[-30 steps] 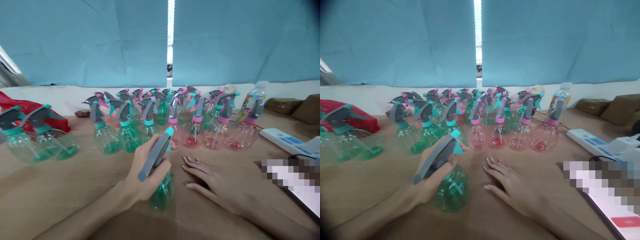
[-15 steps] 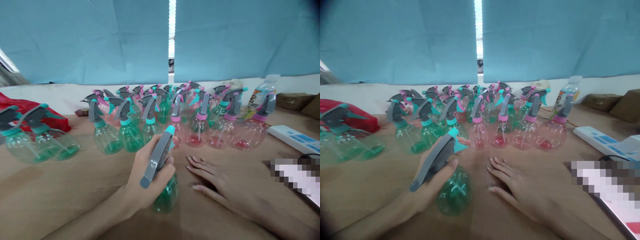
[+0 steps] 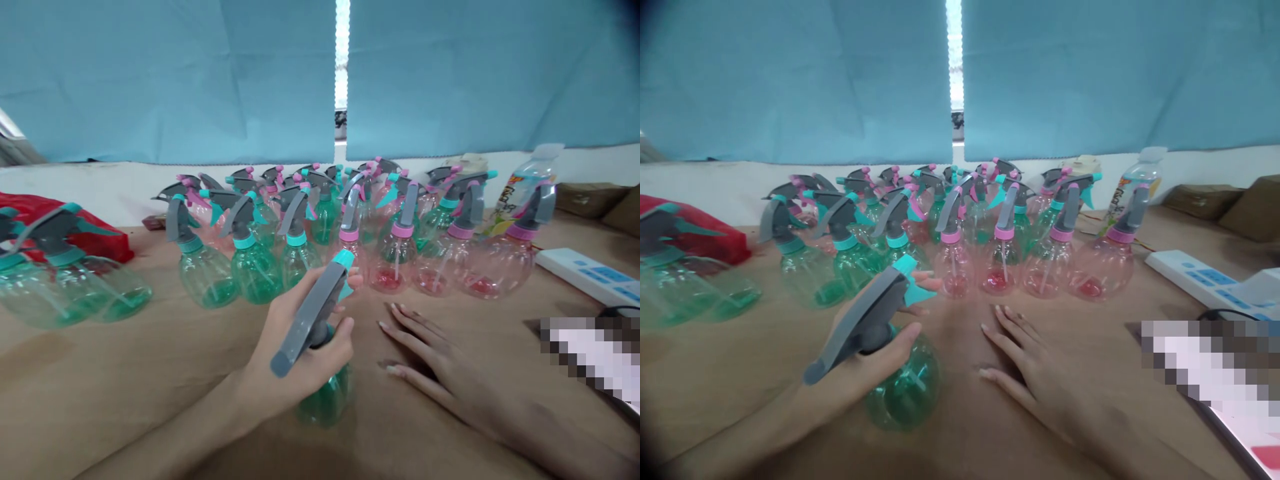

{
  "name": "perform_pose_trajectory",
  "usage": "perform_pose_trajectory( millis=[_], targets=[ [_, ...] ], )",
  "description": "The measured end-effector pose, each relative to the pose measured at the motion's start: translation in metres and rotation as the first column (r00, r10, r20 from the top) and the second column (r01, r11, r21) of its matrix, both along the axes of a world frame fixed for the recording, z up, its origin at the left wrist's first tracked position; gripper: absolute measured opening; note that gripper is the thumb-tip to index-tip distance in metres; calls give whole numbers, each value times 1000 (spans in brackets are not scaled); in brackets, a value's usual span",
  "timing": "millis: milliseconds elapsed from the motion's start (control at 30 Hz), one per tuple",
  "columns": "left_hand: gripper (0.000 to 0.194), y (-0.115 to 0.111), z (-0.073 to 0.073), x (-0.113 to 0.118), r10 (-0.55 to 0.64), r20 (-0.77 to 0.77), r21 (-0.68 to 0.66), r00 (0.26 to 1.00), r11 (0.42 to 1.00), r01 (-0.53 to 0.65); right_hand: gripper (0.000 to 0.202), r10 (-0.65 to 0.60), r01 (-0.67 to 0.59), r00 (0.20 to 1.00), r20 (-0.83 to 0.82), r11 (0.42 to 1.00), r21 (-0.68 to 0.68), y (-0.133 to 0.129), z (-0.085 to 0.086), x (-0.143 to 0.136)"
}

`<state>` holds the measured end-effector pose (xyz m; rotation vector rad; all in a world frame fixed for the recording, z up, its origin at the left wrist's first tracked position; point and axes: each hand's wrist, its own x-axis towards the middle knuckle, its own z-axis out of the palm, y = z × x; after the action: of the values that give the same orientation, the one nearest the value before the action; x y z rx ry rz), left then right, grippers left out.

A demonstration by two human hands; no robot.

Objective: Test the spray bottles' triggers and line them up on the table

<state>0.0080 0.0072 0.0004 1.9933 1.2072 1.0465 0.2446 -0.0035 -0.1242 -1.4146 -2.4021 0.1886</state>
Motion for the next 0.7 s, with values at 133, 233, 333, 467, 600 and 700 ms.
perform_pose_trajectory(
  millis=[133, 233, 333, 467, 600, 700],
  targets=[
    [37, 0, 1, -1, -3, 36, -3, 999, 1000, 3, 56, 19, -19, 1000, -15, 999, 32, 0, -1, 1],
    [33, 0, 2, -3, -13, 52, -11, 999, 1000, 14, 55, 27, -26, 999, -28, 999, 42, 0, -1, 0],
    [33, 1, 2, -5, -17, 39, 7, 999, 1000, 16, 55, 18, -17, 999, -40, 999, 38, 0, 0, 0],
    [36, 1, 3, -6, -11, 22, 12, 1000, 1000, 11, 55, 31, -30, 999, -19, 998, 57, 0, 1, 0],
    [36, -1, 3, -6, 14, -18, 5, 1000, 1000, -14, 55, 39, -39, 999, 5, 996, 76, 0, 1, 0],
    [37, -1, 3, -6, 21, -43, 20, 999, 1000, -20, 54, 31, -31, 999, -6, 997, 71, 0, -1, 0]
  ],
)
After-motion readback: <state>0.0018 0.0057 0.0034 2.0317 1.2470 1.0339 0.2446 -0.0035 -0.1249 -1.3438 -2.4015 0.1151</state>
